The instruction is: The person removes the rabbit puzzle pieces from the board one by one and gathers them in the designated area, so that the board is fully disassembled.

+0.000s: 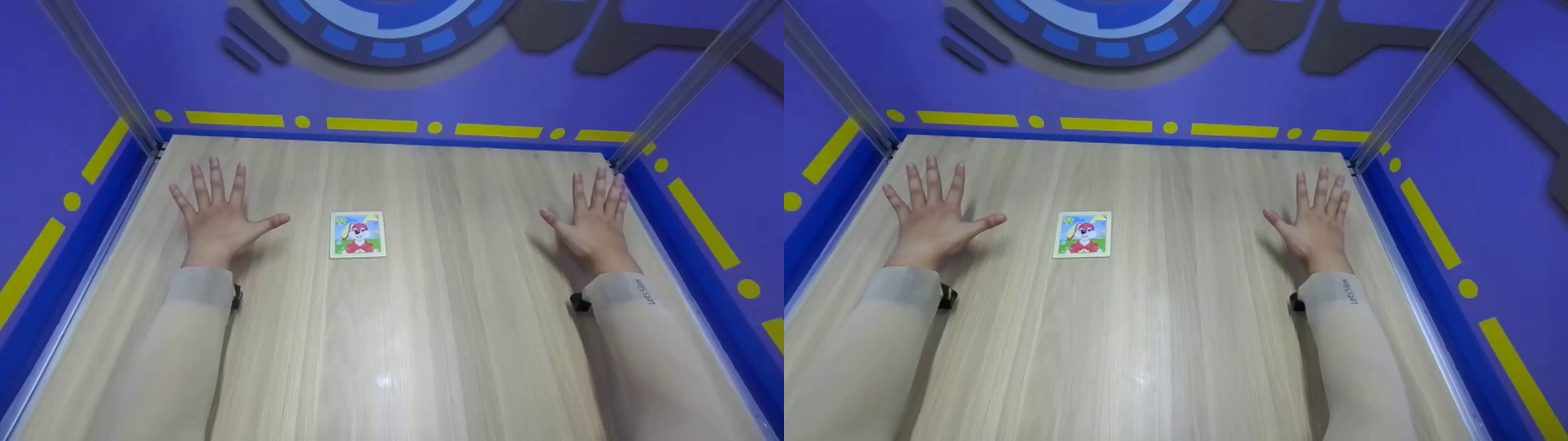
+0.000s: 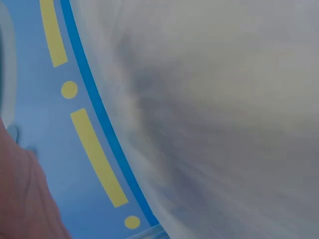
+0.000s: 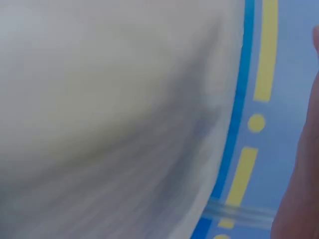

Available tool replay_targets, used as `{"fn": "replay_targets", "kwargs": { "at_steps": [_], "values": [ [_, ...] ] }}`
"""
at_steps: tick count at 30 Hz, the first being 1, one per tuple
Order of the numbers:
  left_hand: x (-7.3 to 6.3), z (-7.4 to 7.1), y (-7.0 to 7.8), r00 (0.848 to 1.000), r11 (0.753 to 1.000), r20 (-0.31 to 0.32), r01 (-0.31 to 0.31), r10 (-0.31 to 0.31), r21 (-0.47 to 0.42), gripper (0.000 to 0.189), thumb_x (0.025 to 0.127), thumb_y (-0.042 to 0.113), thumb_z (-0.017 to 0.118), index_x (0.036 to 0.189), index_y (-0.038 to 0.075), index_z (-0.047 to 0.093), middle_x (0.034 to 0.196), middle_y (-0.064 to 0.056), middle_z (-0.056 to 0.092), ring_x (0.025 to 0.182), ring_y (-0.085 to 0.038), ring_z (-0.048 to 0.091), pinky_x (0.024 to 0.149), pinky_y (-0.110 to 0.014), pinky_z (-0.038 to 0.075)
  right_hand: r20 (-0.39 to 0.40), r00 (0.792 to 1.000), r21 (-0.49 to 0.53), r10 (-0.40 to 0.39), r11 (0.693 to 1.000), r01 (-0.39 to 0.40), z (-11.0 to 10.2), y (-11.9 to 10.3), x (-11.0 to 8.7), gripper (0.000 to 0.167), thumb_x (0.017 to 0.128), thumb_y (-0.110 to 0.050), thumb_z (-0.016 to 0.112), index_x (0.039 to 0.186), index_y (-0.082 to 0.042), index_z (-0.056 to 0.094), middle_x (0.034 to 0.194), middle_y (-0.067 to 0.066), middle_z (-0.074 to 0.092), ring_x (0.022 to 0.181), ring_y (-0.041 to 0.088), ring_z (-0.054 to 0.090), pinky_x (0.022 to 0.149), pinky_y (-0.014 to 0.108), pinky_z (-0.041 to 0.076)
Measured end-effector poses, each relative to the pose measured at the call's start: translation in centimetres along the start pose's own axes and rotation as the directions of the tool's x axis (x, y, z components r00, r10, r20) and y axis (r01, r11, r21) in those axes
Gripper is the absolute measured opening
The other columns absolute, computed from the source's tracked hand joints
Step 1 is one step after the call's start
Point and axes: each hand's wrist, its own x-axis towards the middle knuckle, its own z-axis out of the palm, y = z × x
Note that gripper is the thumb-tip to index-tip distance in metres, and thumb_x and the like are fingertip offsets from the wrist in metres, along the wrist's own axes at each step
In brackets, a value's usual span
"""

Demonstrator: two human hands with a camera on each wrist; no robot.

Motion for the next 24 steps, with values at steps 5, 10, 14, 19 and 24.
{"fn": "replay_targets", "kwargs": {
  "at_steps": [5, 10, 14, 19, 24],
  "values": [
    [0.1, 0.0, 1.0, 1.000, 1.000, 0.002, -0.006, 0.006, -0.015, 0.143, 0.082, 0.111, 0.042, 0.184, 0.023, -0.004, 0.181, -0.009, -0.043, 0.173, -0.046, -0.033, 0.129, -0.081, -0.030, -0.065, 0.994, 0.043, -0.092, 0.995, 0.095, 0.0, -2.7, 0.1, 0.105, 0.108, -0.082, 0.039, 0.181, -0.030, -0.016, 0.182, 0.000, -0.044, 0.170, 0.040, -0.042, 0.136, 0.066, -0.030],
    [-0.2, 0.2, 2.0, 1.000, 0.998, 0.014, -0.017, 0.018, -0.052, 0.143, 0.083, 0.109, 0.046, 0.183, 0.022, -0.007, 0.179, -0.007, -0.046, 0.172, -0.044, -0.036, 0.129, -0.081, -0.029, -0.110, 0.983, 0.113, -0.146, 0.981, 0.158, 1.2, -6.1, 0.1, 0.102, 0.110, -0.078, 0.043, 0.183, -0.032, -0.010, 0.186, 0.000, -0.036, 0.173, 0.041, -0.035, 0.140, 0.072, -0.017],
    [-0.4, 0.5, 3.1, 0.999, 0.989, 0.016, -0.045, 0.048, -0.141, 0.142, 0.085, 0.105, 0.052, 0.183, 0.022, -0.008, 0.181, -0.009, -0.043, 0.173, -0.046, -0.033, 0.129, -0.083, -0.027, -0.145, 0.975, 0.199, -0.170, 0.960, 0.197, 2.6, -9.0, 0.0, 0.098, 0.111, -0.072, 0.049, 0.184, -0.034, -0.005, 0.189, 0.001, -0.030, 0.175, 0.041, -0.030, 0.141, 0.077, -0.008],
    [-0.7, 1.2, 4.2, 0.995, 0.960, 0.041, -0.075, 0.089, -0.268, 0.143, 0.086, 0.099, 0.062, 0.183, 0.022, -0.011, 0.183, -0.009, -0.039, 0.172, -0.045, -0.034, 0.129, -0.084, -0.027, -0.171, 0.962, 0.259, -0.211, 0.933, 0.250, 4.2, -12.5, 0.2, 0.094, 0.113, -0.062, 0.053, 0.184, -0.031, -0.001, 0.191, 0.003, -0.023, 0.177, 0.040, -0.024, 0.143, 0.073, -0.005],
    [-0.6, 2.0, 4.9, 0.993, 0.939, 0.041, -0.086, 0.106, -0.333, 0.141, 0.088, 0.091, 0.070, 0.184, 0.022, -0.007, 0.187, -0.010, -0.032, 0.174, -0.044, -0.030, 0.131, -0.083, -0.025, -0.139, 0.960, 0.288, -0.242, 0.918, 0.273, 5.3, -16.0, 0.5, 0.093, 0.113, -0.064, 0.051, 0.184, -0.031, 0.002, 0.192, 0.000, -0.021, 0.179, 0.038, -0.020, 0.143, 0.074, 0.000]
  ]
}}
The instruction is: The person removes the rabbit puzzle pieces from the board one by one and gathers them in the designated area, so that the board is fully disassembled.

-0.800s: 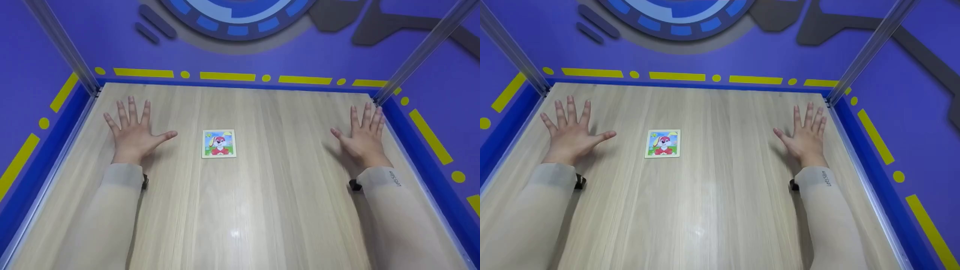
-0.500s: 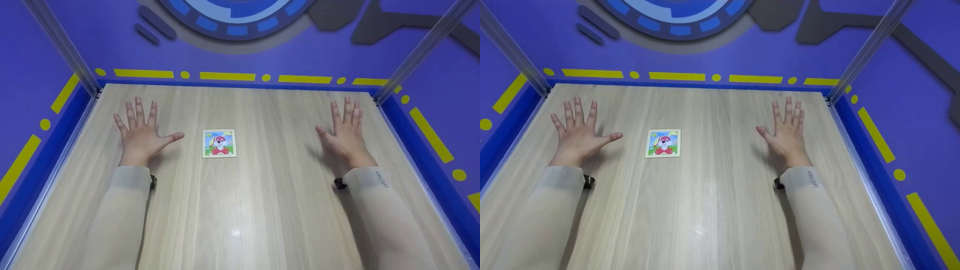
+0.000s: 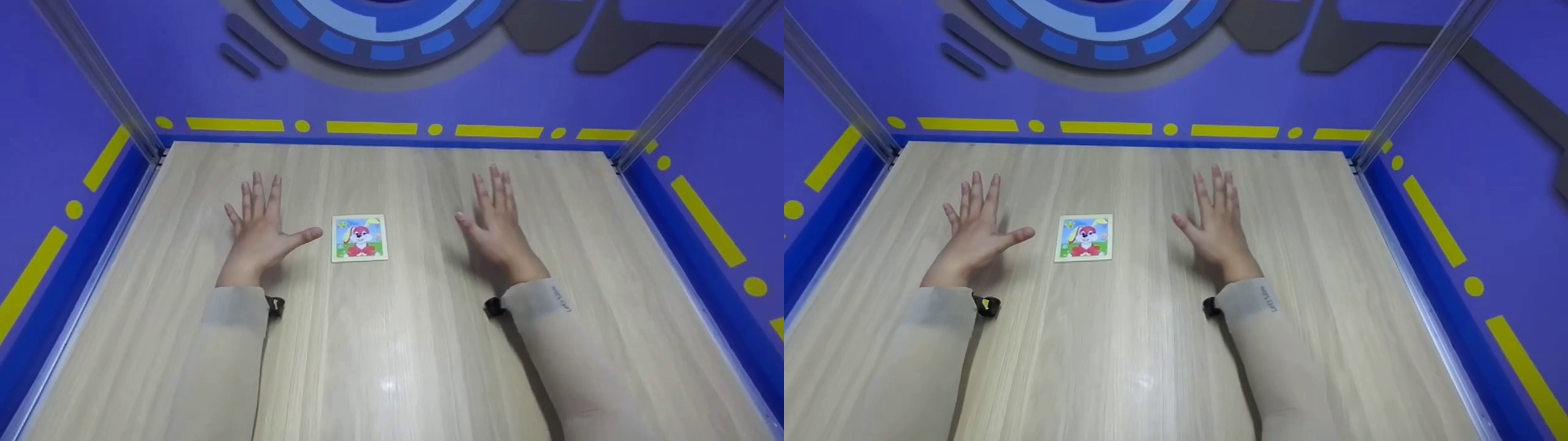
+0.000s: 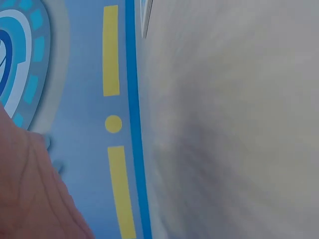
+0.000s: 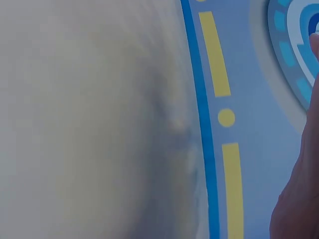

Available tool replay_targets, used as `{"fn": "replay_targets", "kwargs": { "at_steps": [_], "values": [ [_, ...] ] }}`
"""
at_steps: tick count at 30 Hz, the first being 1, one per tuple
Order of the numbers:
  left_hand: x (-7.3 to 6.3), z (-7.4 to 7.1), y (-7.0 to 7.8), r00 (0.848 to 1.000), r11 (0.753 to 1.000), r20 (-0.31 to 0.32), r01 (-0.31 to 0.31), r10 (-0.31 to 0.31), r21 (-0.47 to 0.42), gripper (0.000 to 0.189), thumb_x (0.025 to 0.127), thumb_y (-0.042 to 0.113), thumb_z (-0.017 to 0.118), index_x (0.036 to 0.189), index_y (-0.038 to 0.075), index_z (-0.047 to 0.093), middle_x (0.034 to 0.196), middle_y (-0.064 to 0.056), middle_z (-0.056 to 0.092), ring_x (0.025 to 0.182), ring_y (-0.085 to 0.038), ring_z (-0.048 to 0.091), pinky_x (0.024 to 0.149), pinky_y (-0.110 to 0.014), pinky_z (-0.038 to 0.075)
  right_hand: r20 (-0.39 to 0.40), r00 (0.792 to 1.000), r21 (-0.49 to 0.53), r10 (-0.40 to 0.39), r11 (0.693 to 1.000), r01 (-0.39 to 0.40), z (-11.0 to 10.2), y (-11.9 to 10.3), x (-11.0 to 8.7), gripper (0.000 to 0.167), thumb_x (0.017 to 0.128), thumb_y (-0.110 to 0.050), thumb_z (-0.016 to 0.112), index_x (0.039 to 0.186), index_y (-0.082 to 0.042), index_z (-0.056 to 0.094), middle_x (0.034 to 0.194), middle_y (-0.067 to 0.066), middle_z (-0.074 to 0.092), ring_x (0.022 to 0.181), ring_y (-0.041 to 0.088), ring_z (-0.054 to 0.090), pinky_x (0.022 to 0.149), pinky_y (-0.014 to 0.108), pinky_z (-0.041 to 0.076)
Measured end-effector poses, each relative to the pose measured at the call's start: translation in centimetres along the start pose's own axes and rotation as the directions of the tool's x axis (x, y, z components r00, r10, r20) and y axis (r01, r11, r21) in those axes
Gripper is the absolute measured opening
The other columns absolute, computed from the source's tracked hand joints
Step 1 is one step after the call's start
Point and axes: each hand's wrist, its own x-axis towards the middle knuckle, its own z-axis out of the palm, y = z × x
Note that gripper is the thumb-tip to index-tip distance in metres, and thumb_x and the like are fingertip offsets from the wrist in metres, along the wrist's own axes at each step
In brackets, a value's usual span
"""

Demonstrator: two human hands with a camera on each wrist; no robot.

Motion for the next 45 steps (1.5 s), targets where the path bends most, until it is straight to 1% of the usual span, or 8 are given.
{"fn": "replay_targets", "kwargs": {
  "at_steps": [7, 13, 17, 22, 26, 32, 38, 45],
  "values": [
    [0.8, 1.1, 0.8, 0.999, 0.997, 0.022, -0.023, 0.025, -0.074, 0.137, 0.088, 0.083, 0.078, 0.185, 0.022, 0.003, 0.192, -0.011, -0.017, 0.177, -0.046, -0.020, 0.134, -0.080, -0.022, 0.054, 0.998, 0.123, -0.020, 0.992, 0.013, 2.2, -3.9, 2.1, 0.089, 0.113, -0.064, 0.052, 0.184, -0.032, 0.010, 0.194, -0.001, -0.008, 0.180, 0.042, -0.002, 0.142, 0.076, 0.012],
    [1.5, 2.0, 1.3, 0.995, 0.990, 0.072, -0.055, 0.065, -0.128, 0.135, 0.084, 0.080, 0.085, 0.183, 0.018, 0.018, 0.194, -0.011, -0.005, 0.179, -0.043, -0.015, 0.137, -0.078, -0.019, 0.082, 0.994, 0.211, -0.070, 0.976, 0.051, 3.9, -6.7, 3.6, 0.087, 0.112, -0.062, 0.056, 0.184, -0.034, 0.015, 0.194, 0.000, 0.007, 0.181, 0.034, 0.008, 0.143, 0.070, 0.017],
    [1.9, 2.8, 1.9, 0.989, 0.985, 0.108, -0.087, 0.103, -0.147, 0.136, 0.081, 0.076, 0.091, 0.183, 0.018, 0.021, 0.194, -0.011, -0.002, 0.179, -0.043, -0.013, 0.140, -0.075, -0.015, 0.121, 0.991, 0.275, -0.061, 0.961, 0.026, 5.0, -8.8, 4.4, 0.088, 0.110, -0.058, 0.064, 0.183, -0.038, 0.021, 0.193, -0.003, 0.015, 0.180, 0.031, 0.014, 0.144, 0.066, 0.019],
    [2.1, 3.9, 1.9, 0.973, 0.981, 0.170, -0.133, 0.156, -0.143, 0.139, 0.077, 0.072, 0.095, 0.182, 0.016, 0.024, 0.194, -0.011, 0.002, 0.179, -0.044, -0.016, 0.141, -0.072, -0.015, 0.207, 0.978, 0.366, -0.032, 0.930, -0.047, 6.5, -11.2, 4.9, 0.088, 0.107, -0.043, 0.076, 0.181, -0.036, 0.030, 0.190, 0.006, 0.024, 0.178, 0.033, 0.022, 0.145, 0.063, 0.022],
    [1.9, 4.1, 1.8, 0.963, 0.985, 0.221, -0.138, 0.158, -0.104, 0.138, 0.076, 0.071, 0.097, 0.181, 0.013, 0.028, 0.194, -0.009, 0.007, 0.178, -0.043, -0.018, 0.141, -0.070, -0.016, 0.257, 0.965, 0.353, -0.053, 0.934, -0.043, 7.8, -12.4, 5.2, 0.087, 0.106, -0.037, 0.079, 0.180, -0.032, 0.034, 0.186, 0.006, 0.035, 0.176, 0.032, 0.028, 0.145, 0.059, 0.026],
    [1.8, 4.6, 1.6, 0.953, 0.985, 0.250, -0.159, 0.171, -0.071, 0.130, 0.078, 0.067, 0.098, 0.177, 0.008, 0.038, 0.189, -0.012, 0.029, 0.179, -0.045, -0.011, 0.141, -0.072, -0.015, 0.307, 0.946, 0.304, -0.103, 0.953, 0.005, 9.4, -13.6, 5.8, 0.079, 0.105, -0.032, 0.081, 0.175, -0.021, 0.046, 0.176, 0.008, 0.052, 0.165, 0.034, 0.047, 0.140, 0.054, 0.039],
    [1.8, 5.2, 1.6, 0.945, 0.983, 0.268, -0.180, 0.186, -0.048, 0.119, 0.083, 0.061, 0.097, 0.173, 0.005, 0.044, 0.183, -0.013, 0.039, 0.179, -0.047, -0.004, 0.142, -0.073, -0.013, 0.332, 0.931, 0.263, -0.149, 0.963, 0.061, 10.5, -14.2, 6.1, 0.069, 0.104, -0.029, 0.082, 0.167, -0.012, 0.058, 0.171, 0.012, 0.055, 0.162, 0.035, 0.049, 0.138, 0.052, 0.042],
    [2.0, 5.1, 1.8, 0.942, 0.979, 0.267, -0.192, 0.203, -0.069, 0.113, 0.085, 0.059, 0.096, 0.172, 0.005, 0.047, 0.182, -0.012, 0.041, 0.180, -0.044, -0.002, 0.144, -0.070, -0.010, 0.359, 0.915, 0.206, -0.183, 0.972, 0.114, 10.9, -14.4, 6.6, 0.066, 0.103, -0.032, 0.082, 0.160, -0.006, 0.064, 0.163, 0.013, 0.062, 0.155, 0.037, 0.054, 0.134, 0.051, 0.046]
  ]
}}
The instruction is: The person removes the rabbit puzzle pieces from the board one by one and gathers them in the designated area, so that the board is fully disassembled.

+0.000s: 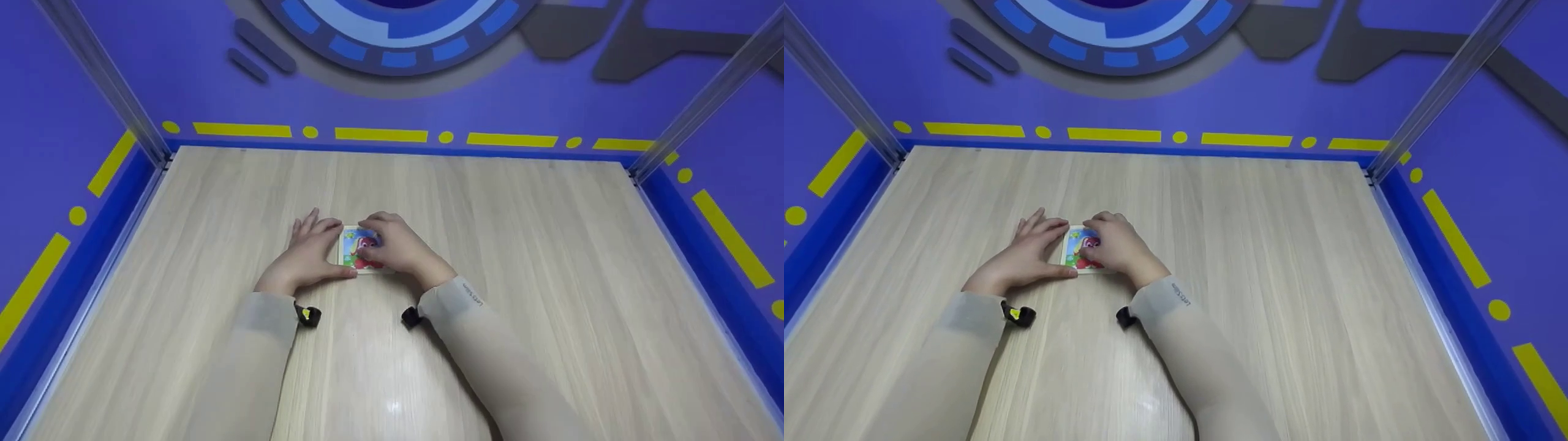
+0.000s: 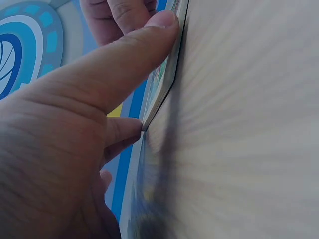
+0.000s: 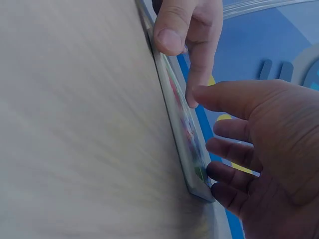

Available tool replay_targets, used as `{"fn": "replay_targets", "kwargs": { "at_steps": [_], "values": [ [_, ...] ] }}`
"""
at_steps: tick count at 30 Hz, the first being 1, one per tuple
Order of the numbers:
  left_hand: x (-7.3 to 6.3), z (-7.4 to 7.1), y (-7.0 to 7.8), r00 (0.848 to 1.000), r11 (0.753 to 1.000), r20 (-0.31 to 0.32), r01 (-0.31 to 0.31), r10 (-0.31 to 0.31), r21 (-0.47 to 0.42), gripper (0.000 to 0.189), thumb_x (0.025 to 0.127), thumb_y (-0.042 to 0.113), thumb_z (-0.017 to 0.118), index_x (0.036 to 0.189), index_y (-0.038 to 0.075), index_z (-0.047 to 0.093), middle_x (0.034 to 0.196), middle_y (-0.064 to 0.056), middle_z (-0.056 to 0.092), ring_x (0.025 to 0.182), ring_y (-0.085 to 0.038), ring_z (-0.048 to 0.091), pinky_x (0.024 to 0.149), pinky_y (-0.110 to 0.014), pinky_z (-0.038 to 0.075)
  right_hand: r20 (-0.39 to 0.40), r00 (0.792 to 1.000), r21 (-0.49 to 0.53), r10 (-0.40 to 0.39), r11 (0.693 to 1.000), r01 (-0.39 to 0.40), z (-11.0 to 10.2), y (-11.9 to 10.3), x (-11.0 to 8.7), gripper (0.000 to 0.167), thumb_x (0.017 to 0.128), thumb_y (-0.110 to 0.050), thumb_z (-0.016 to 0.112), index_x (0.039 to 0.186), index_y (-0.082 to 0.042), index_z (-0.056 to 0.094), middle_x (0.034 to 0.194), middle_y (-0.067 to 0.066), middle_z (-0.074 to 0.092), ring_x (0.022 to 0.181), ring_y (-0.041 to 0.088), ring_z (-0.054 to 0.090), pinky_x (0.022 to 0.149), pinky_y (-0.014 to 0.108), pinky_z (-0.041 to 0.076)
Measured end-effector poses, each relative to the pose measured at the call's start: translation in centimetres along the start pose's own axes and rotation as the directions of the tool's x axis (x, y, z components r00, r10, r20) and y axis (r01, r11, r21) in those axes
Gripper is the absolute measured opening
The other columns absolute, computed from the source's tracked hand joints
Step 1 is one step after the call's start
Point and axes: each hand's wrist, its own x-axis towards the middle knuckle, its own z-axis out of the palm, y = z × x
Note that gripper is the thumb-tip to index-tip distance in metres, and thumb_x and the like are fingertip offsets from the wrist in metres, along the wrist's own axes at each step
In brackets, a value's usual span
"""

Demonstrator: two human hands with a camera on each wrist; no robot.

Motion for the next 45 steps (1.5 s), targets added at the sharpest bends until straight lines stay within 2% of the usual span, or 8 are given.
{"fn": "replay_targets", "kwargs": {
  "at_steps": [5, 9, 14, 19, 29, 38, 45],
  "values": [
    [-0.1, -0.2, 0.5, 1.000, 1.000, 0.002, 0.013, -0.013, 0.003, 0.110, 0.084, 0.055, 0.099, 0.169, 0.004, 0.051, 0.181, -0.011, 0.044, 0.180, -0.040, 0.004, 0.146, -0.066, -0.006, 0.001, 1.000, -0.041, 0.017, 0.999, -0.017, 0.1, -0.5, -0.2, 0.059, 0.104, -0.031, 0.081, 0.155, -0.006, 0.068, 0.158, 0.014, 0.063, 0.150, 0.038, 0.055, 0.130, 0.053, 0.049],
    [-0.1, -0.2, 1.0, 1.000, 0.999, 0.003, 0.011, -0.011, 0.036, 0.107, 0.083, 0.054, 0.100, 0.165, 0.001, 0.055, 0.178, -0.013, 0.048, 0.180, -0.042, 0.009, 0.145, -0.068, -0.002, -0.004, 0.999, -0.084, 0.043, 0.995, -0.044, 0.5, -1.3, -0.3, 0.053, 0.105, -0.029, 0.079, 0.153, -0.007, 0.070, 0.156, 0.016, 0.061, 0.144, 0.040, 0.055, 0.128, 0.056, 0.048],
    [-0.2, -0.1, 1.2, 1.000, 0.998, 0.003, 0.019, -0.019, 0.052, 0.107, 0.084, 0.053, 0.099, 0.166, 0.001, 0.055, 0.178, -0.014, 0.048, 0.179, -0.045, 0.010, 0.144, -0.071, -0.001, 0.010, 0.996, -0.113, 0.085, 0.990, -0.084, 0.7, -2.3, -0.1, 0.049, 0.107, -0.026, 0.077, 0.150, -0.007, 0.069, 0.154, 0.017, 0.060, 0.142, 0.040, 0.054, 0.128, 0.058, 0.044],
    [-0.2, 0.0, 1.1, 1.000, 0.999, 0.008, 0.015, -0.015, 0.040, 0.108, 0.084, 0.051, 0.099, 0.167, 0.001, 0.053, 0.179, -0.014, 0.046, 0.179, -0.044, 0.010, 0.145, -0.070, -0.001, 0.035, 0.993, -0.138, 0.109, 0.985, -0.103, 0.5, -2.9, 0.2, 0.047, 0.106, -0.023, 0.078, 0.149, -0.006, 0.070, 0.153, 0.017, 0.060, 0.139, 0.038, 0.054, 0.127, 0.056, 0.045],
    [-0.2, 0.0, 1.1, 1.000, 0.999, 0.018, -0.006, 0.005, 0.038, 0.107, 0.085, 0.052, 0.099, 0.167, 0.000, 0.053, 0.178, -0.015, 0.047, 0.179, -0.045, 0.010, 0.145, -0.070, 0.004, 0.088, 0.983, -0.051, 0.159, 0.987, -0.155, 0.0, -2.5, 0.7, 0.046, 0.102, -0.014, 0.076, 0.147, -0.004, 0.069, 0.156, 0.015, 0.057, 0.142, 0.036, 0.052, 0.127, 0.054, 0.047],
    [-0.2, 0.1, 1.2, 1.000, 1.000, 0.018, 0.007, -0.008, 0.022, 0.109, 0.084, 0.051, 0.099, 0.168, 0.001, 0.051, 0.181, -0.013, 0.044, 0.179, -0.043, 0.008, 0.147, -0.065, 0.002, 0.081, 0.983, -0.048, 0.165, 0.986, -0.162, 0.1, -2.2, 1.2, 0.049, 0.100, -0.014, 0.080, 0.146, -0.003, 0.067, 0.151, 0.016, 0.059, 0.141, 0.036, 0.054, 0.126, 0.054, 0.048],
    [-0.3, 0.1, 1.0, 1.000, 1.000, 0.017, 0.006, -0.006, 0.010, 0.109, 0.084, 0.050, 0.100, 0.168, 0.001, 0.051, 0.181, -0.013, 0.044, 0.179, -0.043, 0.007, 0.146, -0.066, 0.002, 0.067, 0.983, -0.012, 0.172, 0.985, -0.172, 0.4, -2.1, 1.2, 0.047, 0.100, -0.013, 0.081, 0.144, -0.004, 0.067, 0.144, 0.012, 0.063, 0.138, 0.034, 0.055, 0.123, 0.052, 0.050]
  ]
}}
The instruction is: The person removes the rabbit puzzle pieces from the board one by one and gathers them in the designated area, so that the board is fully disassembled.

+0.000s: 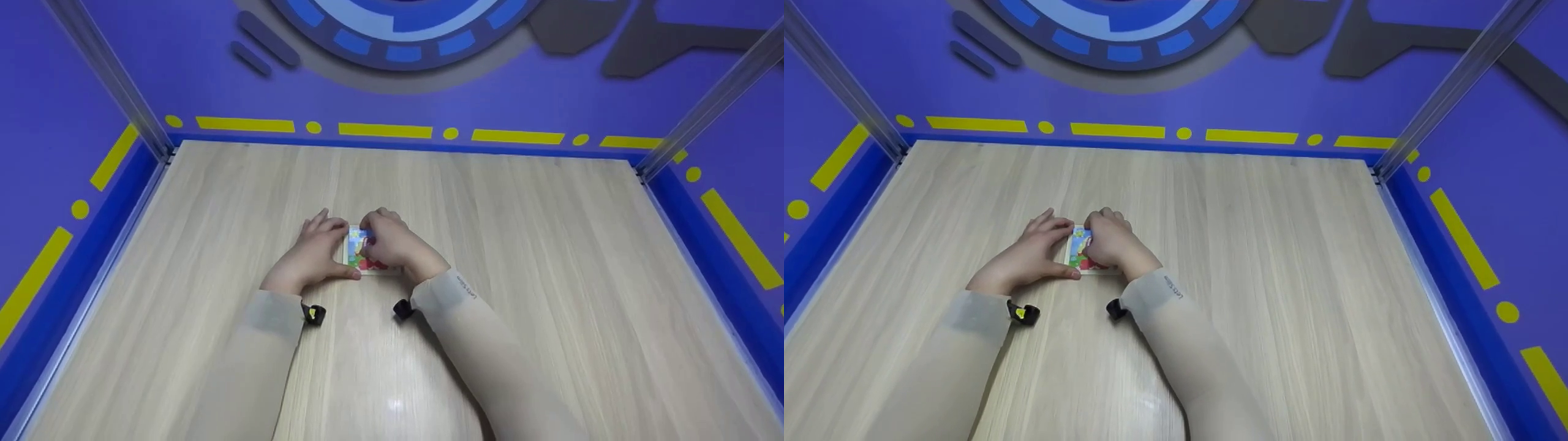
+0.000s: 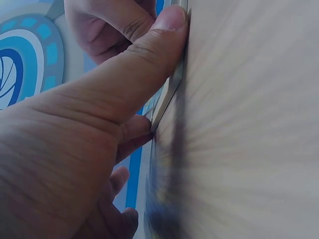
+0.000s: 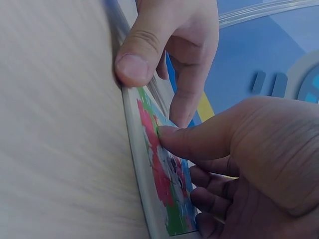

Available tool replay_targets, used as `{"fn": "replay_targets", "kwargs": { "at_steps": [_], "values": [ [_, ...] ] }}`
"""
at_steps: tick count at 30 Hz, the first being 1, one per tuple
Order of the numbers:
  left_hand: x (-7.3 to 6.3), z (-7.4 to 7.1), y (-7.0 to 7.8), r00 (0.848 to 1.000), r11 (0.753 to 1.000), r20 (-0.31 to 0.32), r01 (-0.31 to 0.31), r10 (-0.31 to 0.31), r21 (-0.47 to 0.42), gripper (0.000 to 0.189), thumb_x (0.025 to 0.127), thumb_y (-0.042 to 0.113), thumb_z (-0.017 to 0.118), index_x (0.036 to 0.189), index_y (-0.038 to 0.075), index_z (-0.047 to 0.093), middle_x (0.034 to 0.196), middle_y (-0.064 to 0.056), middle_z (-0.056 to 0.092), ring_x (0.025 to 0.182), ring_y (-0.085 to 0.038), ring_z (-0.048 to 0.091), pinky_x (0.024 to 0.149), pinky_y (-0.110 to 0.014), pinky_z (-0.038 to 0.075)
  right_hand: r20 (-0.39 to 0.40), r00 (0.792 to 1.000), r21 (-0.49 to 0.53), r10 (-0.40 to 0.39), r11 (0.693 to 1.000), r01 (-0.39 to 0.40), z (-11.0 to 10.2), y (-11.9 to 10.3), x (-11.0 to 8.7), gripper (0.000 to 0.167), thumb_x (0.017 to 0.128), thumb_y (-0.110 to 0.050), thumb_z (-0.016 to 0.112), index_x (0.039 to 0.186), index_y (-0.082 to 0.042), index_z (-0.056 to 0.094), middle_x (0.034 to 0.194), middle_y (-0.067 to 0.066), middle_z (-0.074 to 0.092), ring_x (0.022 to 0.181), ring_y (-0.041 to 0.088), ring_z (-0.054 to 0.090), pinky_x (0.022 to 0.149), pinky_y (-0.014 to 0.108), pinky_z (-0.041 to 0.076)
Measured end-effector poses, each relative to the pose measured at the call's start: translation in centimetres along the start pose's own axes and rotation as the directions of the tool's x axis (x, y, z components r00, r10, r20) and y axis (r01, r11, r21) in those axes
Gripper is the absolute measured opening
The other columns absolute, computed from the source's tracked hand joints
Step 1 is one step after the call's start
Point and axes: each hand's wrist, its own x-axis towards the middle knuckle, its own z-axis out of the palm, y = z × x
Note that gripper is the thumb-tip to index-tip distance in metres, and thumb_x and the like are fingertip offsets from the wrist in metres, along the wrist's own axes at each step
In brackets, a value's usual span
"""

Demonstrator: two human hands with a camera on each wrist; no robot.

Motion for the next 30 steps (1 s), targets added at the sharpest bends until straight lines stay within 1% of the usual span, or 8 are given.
{"fn": "replay_targets", "kwargs": {
  "at_steps": [5, 9, 15, 19, 23, 30],
  "values": [
    [0.0, 0.1, 0.0, 1.000, 1.000, -0.009, -0.003, 0.003, -0.001, 0.108, 0.084, 0.050, 0.100, 0.167, 0.001, 0.052, 0.180, -0.015, 0.045, 0.179, -0.044, 0.009, 0.146, -0.066, 0.004, -0.003, 1.000, 0.017, -0.015, 1.000, 0.015, 0.1, 0.2, -0.2, 0.053, 0.101, -0.016, 0.082, 0.150, -0.006, 0.067, 0.152, 0.012, 0.062, 0.145, 0.034, 0.053, 0.128, 0.055, 0.046],
    [0.1, 0.2, -0.1, 1.000, 1.000, -0.008, 0.000, 0.000, -0.004, 0.108, 0.084, 0.050, 0.100, 0.168, 0.002, 0.052, 0.180, -0.014, 0.045, 0.179, -0.044, 0.008, 0.147, -0.065, 0.003, -0.018, 0.999, 0.011, -0.045, 0.999, 0.045, 0.3, 0.5, -0.4, 0.053, 0.103, -0.018, 0.080, 0.153, -0.007, 0.067, 0.156, 0.013, 0.060, 0.146, 0.035, 0.052, 0.129, 0.056, 0.044],
    [0.2, 0.2, -0.3, 1.000, 1.000, -0.005, 0.009, -0.009, -0.009, 0.107, 0.084, 0.050, 0.101, 0.167, 0.002, 0.053, 0.179, -0.012, 0.046, 0.180, -0.042, 0.007, 0.147, -0.064, 0.002, -0.048, 0.996, 0.064, -0.069, 0.995, 0.072, 0.9, 1.0, -0.7, 0.051, 0.103, -0.018, 0.080, 0.152, -0.006, 0.068, 0.154, 0.014, 0.059, 0.146, 0.036, 0.054, 0.129, 0.057, 0.043],
    [0.2, 0.2, -0.3, 1.000, 1.000, -0.012, 0.002, -0.002, 0.001, 0.107, 0.084, 0.049, 0.101, 0.166, 0.001, 0.053, 0.179, -0.014, 0.046, 0.179, -0.044, 0.009, 0.146, -0.066, 0.004, -0.067, 0.994, 0.090, -0.084, 0.992, 0.089, 1.1, 1.3, -0.7, 0.052, 0.103, -0.018, 0.081, 0.151, -0.006, 0.069, 0.153, 0.013, 0.062, 0.147, 0.035, 0.055, 0.131, 0.058, 0.041],
    [0.2, 0.2, -0.2, 1.000, 1.000, -0.012, -0.001, 0.001, 0.003, 0.108, 0.083, 0.050, 0.101, 0.166, 0.000, 0.054, 0.178, -0.014, 0.048, 0.179, -0.044, 0.010, 0.146, -0.066, 0.004, -0.079, 0.994, 0.112, -0.078, 0.990, 0.087, 1.0, 1.3, -0.7, 0.050, 0.101, -0.016, 0.082, 0.149, -0.007, 0.070, 0.150, 0.012, 0.066, 0.146, 0.035, 0.057, 0.131, 0.057, 0.042],
    [0.2, 0.1, -0.1, 1.000, 1.000, -0.018, 0.000, 0.001, 0.010, 0.109, 0.082, 0.051, 0.101, 0.166, 0.000, 0.054, 0.178, -0.013, 0.048, 0.179, -0.044, 0.011, 0.146, -0.066, 0.007, -0.125, 0.991, 0.159, -0.050, 0.985, 0.070, 1.3, 1.4, -0.7, 0.048, 0.098, -0.015, 0.085, 0.144, -0.009, 0.073, 0.145, 0.011, 0.070, 0.140, 0.033, 0.062, 0.127, 0.054, 0.049]
  ]
}}
